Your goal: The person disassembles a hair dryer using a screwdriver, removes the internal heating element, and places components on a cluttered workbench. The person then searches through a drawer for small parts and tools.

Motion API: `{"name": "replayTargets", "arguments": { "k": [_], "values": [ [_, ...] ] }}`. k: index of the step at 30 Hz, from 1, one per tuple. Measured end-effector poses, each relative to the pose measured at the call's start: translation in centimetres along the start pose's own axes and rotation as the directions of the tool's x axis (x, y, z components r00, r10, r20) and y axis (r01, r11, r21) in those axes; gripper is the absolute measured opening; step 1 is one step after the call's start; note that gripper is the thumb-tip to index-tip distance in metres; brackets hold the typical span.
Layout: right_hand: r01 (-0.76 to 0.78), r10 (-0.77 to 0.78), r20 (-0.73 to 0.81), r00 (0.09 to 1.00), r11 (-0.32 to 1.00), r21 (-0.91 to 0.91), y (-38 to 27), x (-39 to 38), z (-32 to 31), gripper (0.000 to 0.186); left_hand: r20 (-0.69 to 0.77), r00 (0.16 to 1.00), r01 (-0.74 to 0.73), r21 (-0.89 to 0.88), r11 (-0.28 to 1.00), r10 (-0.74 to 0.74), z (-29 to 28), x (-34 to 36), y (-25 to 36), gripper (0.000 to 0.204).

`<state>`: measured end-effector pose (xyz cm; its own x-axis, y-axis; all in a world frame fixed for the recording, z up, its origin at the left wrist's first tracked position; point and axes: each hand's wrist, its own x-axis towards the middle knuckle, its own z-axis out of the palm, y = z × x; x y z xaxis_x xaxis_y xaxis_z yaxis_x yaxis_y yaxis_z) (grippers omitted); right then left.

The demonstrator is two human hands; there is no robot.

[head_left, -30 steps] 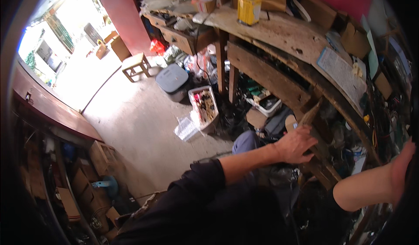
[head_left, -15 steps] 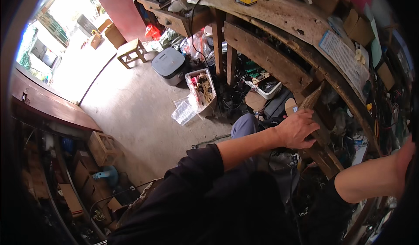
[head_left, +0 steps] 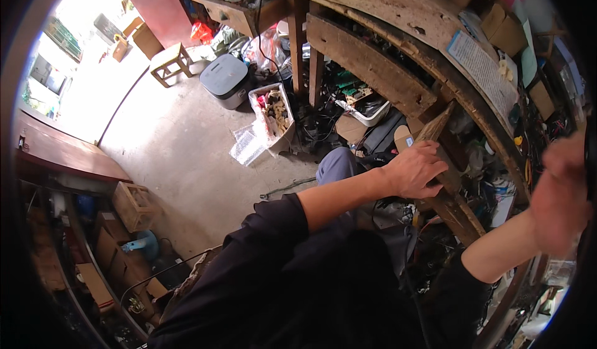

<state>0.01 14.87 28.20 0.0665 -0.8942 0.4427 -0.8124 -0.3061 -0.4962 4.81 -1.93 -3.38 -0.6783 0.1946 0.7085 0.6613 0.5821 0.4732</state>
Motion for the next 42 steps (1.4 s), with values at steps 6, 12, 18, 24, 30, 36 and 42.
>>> {"name": "replayTargets", "arguments": {
  "k": [6, 12, 18, 24, 30, 36, 42],
  "values": [
    [-0.493, 0.450, -0.609, 0.653, 0.863, 0.109, 7.5, -6.0, 12.5, 0.030, -0.014, 1.000, 0.002, -0.027, 1.000, -0.003, -0.2, -0.1, 0.2, 0.037],
    [-0.864, 0.697, -0.564, 0.443, 0.499, -0.062, 10.2, -16.1, 15.7, 0.021, -0.009, 1.000, -0.006, -0.024, 1.000, 0.006, -0.3, 0.1, 0.3, 0.037],
    [-0.911, 0.705, -0.633, 0.319, 0.413, 0.002, 10.4, -17.5, 17.5, 0.018, -0.083, 0.995, -0.051, -0.006, 0.999, 0.050, 0.1, -0.1, -0.1, 0.035],
    [-0.930, 0.686, -0.630, 0.362, 0.311, -0.197, 10.5, -16.4, 17.7, 0.015, -0.086, 0.995, -0.047, -0.005, 0.999, 0.047, 0.5, -0.1, -0.3, 0.035],
    [-0.930, 0.702, -0.610, 0.367, 0.280, -0.238, 10.2, -15.9, 17.5, 0.016, -0.114, 0.990, -0.086, -0.017, 0.996, 0.084, 0.7, -0.1, -0.5, 0.033],
    [-0.946, 0.728, -0.604, 0.325, 0.245, -0.214, 10.6, -16.0, 17.8, 0.015, -0.090, 0.992, -0.097, -0.038, 0.995, 0.093, 0.4, -0.1, -0.7, 0.034],
    [-0.959, 0.748, -0.601, 0.282, 0.193, -0.209, 10.7, -15.6, 17.7, 0.015, -0.091, 0.991, -0.106, -0.041, 0.994, 0.102, 0.3, -0.1, -1.1, 0.033]
  ]
}}
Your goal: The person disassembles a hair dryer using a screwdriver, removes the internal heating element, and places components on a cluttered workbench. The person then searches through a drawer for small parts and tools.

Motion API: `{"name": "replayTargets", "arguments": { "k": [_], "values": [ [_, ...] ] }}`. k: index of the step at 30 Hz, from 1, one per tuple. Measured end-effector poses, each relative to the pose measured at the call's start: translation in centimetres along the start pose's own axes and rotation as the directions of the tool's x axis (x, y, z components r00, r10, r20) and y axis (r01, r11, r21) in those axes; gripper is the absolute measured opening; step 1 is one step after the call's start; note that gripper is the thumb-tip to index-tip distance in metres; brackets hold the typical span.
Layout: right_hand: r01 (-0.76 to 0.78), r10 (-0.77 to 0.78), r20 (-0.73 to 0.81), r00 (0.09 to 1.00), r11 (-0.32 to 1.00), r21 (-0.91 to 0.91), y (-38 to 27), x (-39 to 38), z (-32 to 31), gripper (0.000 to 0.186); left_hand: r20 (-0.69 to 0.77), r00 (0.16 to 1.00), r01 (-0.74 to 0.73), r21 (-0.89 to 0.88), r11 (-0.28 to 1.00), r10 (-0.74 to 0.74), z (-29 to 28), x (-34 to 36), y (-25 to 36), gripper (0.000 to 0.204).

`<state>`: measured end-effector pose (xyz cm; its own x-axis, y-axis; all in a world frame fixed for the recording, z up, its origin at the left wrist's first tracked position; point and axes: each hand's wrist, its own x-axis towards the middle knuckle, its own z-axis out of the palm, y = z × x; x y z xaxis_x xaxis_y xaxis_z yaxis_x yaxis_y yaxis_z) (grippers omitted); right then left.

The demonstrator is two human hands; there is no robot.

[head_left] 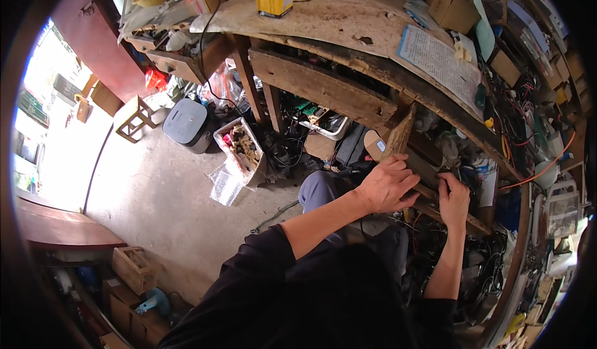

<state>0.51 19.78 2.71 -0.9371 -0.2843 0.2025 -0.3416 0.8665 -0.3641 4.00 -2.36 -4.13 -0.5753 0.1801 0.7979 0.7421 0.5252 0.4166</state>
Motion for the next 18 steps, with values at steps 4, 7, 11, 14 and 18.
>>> {"name": "replayTargets", "arguments": {
  "k": [4, 7, 11, 14, 18],
  "values": [
    [0.026, -0.025, -0.029, 0.999, 1.000, 0.016, 0.1, -0.1, 0.1, 0.015, 0.015, 1.000, 0.008, 0.020, 1.000, -0.008, -0.3, -0.1, 0.2, 0.033],
    [0.009, -0.008, -0.029, 1.000, 1.000, 0.019, -0.1, -0.2, -0.1, 0.015, 0.002, 1.000, -0.021, 0.020, 1.000, 0.021, -0.1, -0.1, 0.1, 0.035],
    [0.066, -0.053, -0.079, 0.995, 0.984, 0.164, 0.3, 0.3, 0.1, 0.016, 0.001, 0.995, -0.098, 0.047, 0.994, 0.098, 0.1, 0.2, -0.8, 0.036],
    [0.055, 0.031, -0.126, 0.992, 0.779, 0.625, -1.0, 0.7, -1.6, 0.021, 0.004, 0.994, -0.109, 0.061, 0.992, 0.109, 0.2, 0.4, -0.9, 0.034],
    [0.428, -0.043, -0.473, 0.880, 0.504, 0.750, -8.2, -0.7, -8.2, 0.022, 0.036, 0.996, -0.080, 0.101, 0.992, 0.076, -0.1, 0.1, -0.9, 0.031]
  ]
}}
